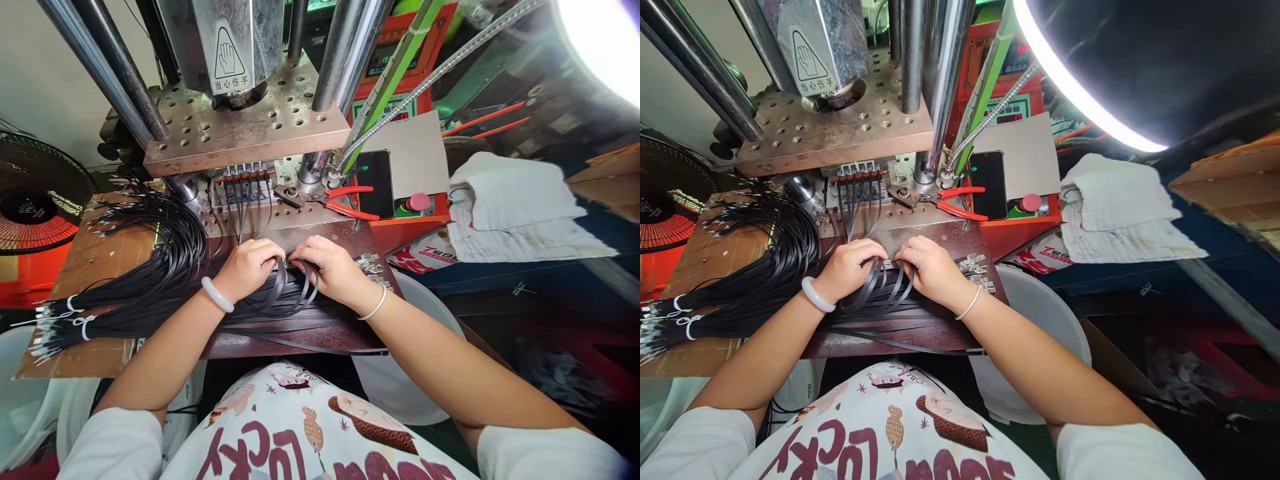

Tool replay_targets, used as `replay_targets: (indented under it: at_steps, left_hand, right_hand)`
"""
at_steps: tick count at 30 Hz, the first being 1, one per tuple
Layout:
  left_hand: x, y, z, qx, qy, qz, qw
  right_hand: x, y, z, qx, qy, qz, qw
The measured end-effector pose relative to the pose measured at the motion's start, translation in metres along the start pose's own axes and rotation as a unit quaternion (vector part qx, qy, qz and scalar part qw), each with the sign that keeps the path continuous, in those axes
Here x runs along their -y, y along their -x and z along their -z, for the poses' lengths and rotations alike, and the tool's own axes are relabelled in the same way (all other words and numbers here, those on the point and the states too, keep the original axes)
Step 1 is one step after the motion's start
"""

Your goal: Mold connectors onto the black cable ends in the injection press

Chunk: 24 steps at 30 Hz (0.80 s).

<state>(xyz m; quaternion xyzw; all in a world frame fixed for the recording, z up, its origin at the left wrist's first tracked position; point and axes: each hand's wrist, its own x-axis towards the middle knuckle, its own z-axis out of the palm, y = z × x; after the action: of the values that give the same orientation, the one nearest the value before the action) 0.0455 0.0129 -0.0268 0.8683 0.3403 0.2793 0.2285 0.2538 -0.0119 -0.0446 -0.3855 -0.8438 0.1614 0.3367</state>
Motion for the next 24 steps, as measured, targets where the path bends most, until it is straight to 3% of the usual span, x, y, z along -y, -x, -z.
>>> replay_targets:
  at_steps: [3, 7, 12, 19, 22, 24]
  left_hand:
    - [-0.002, -0.001, -0.001, 0.006, -0.023, 0.022, 0.999]
    - [-0.004, -0.001, 0.002, -0.014, 0.026, 0.054, 0.998]
    - [-0.003, 0.0, 0.0, -0.007, 0.012, -0.009, 1.0]
    - [-0.001, 0.002, -0.004, -0.023, -0.106, -0.044, 0.993]
    - [-0.006, 0.002, -0.005, -0.052, -0.159, -0.091, 0.982]
    - [-0.011, 0.003, -0.006, -0.051, -0.207, -0.125, 0.969]
  right_hand:
    - [0.0, 0.0, -0.002, -0.005, 0.005, 0.008, 1.0]
    - [0.003, 0.0, -0.005, 0.007, 0.033, 0.011, 0.999]
    - [0.008, 0.002, -0.004, 0.033, 0.09, 0.023, 0.995]
    - [0.006, 0.005, 0.012, -0.184, 0.033, -0.033, 0.982]
    - [0.006, 0.003, 0.014, -0.234, -0.011, -0.044, 0.971]
    - [0.006, 0.003, 0.013, -0.227, -0.031, -0.047, 0.972]
